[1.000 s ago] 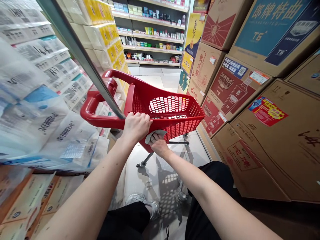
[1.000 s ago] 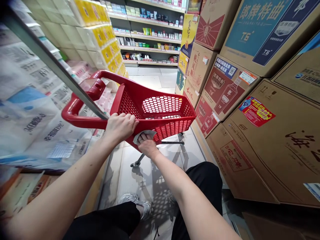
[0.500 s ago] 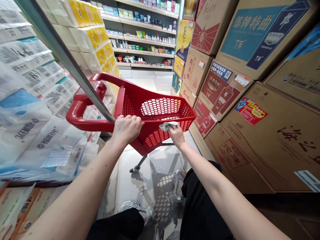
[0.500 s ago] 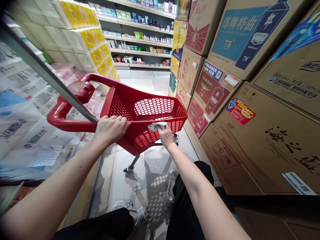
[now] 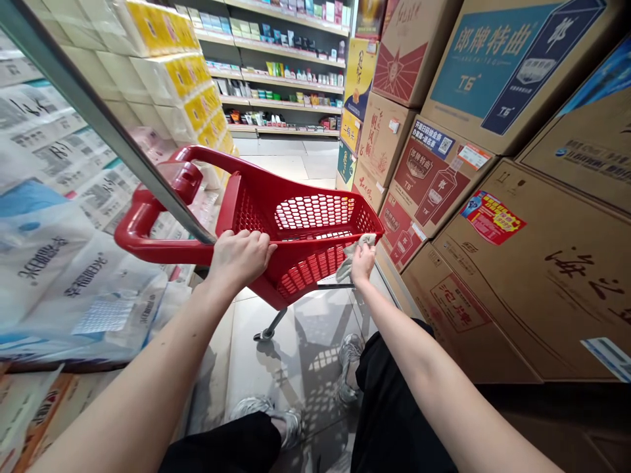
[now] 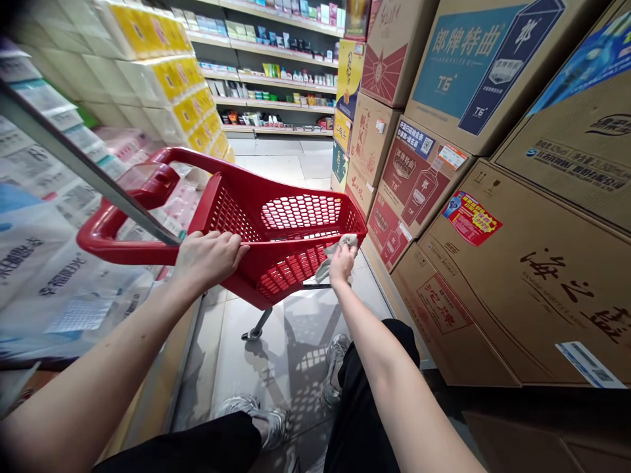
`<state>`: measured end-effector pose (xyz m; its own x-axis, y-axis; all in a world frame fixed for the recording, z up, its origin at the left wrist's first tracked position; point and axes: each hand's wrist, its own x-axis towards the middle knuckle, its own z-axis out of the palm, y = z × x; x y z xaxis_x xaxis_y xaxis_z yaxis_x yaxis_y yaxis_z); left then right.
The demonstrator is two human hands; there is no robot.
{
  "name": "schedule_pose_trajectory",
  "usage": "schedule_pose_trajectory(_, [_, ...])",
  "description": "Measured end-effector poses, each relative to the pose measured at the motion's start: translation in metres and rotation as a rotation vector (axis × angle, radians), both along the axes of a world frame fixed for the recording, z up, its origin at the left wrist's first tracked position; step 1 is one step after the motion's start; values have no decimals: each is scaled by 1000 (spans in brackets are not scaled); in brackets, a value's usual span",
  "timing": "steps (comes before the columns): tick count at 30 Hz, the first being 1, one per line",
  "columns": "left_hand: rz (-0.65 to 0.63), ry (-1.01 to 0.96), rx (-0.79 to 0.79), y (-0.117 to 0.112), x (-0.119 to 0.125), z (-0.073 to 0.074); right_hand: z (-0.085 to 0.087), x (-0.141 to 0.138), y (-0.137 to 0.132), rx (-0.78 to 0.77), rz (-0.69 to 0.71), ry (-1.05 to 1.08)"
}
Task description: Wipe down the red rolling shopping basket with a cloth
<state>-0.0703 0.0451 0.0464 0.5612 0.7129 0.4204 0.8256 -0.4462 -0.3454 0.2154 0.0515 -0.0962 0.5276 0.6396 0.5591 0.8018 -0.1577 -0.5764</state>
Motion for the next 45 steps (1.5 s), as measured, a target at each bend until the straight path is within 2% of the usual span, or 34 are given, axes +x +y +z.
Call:
schedule_pose_trajectory(2, [10,-2,0,0,3,0,-6,-31,-1,37,47,-52])
schedule_pose_trajectory(4, [22,-1,5,0,5,0,-12,-55,-7,-47,163,-96])
schedule_pose_trajectory(6, [30,1,9,0,5,0,-16,-65,-18,-171,301,-110])
schedule_pose_trajectory(8, [32,-1,8,-1,5,-1,-18,-62,-29,-275,363,-91])
schedule_pose_trajectory(10, [32,-6,7,-2,4,-2,-16,-51,-36,-317,333,-60])
schedule_pose_trajectory(12, [30,-10,6,-3,3,-2,-13,-44,-37,-291,326,-53])
schedule_pose_trajectory(15, [29,-29,8,-3,3,-2,-8,-47,-30,-247,402,-89])
schedule_pose_trajectory(20, [12,-38,10,-1,2,-2,-5,-58,-21,-351,363,-94])
schedule_pose_trajectory(26, [22,-37,23,2,0,-3,8,-50,-28,-368,549,-193])
schedule_pose_trajectory(32, [1,-132,-33,2,0,-3,15,-68,-20,-462,539,-243])
schedule_pose_trajectory(36, [4,-172,-46,4,-2,-4,17,-56,-27,-478,623,-266])
schedule_pose_trajectory(39, [2,-184,-47,5,-3,-5,17,-51,-36,-454,600,-255])
schedule_pose_trajectory(42, [5,-188,-44,4,-1,-5,17,-63,-35,-380,589,-275])
schedule_pose_trajectory(45, [21,-106,-14,3,1,-3,20,-83,-25,-394,584,-340])
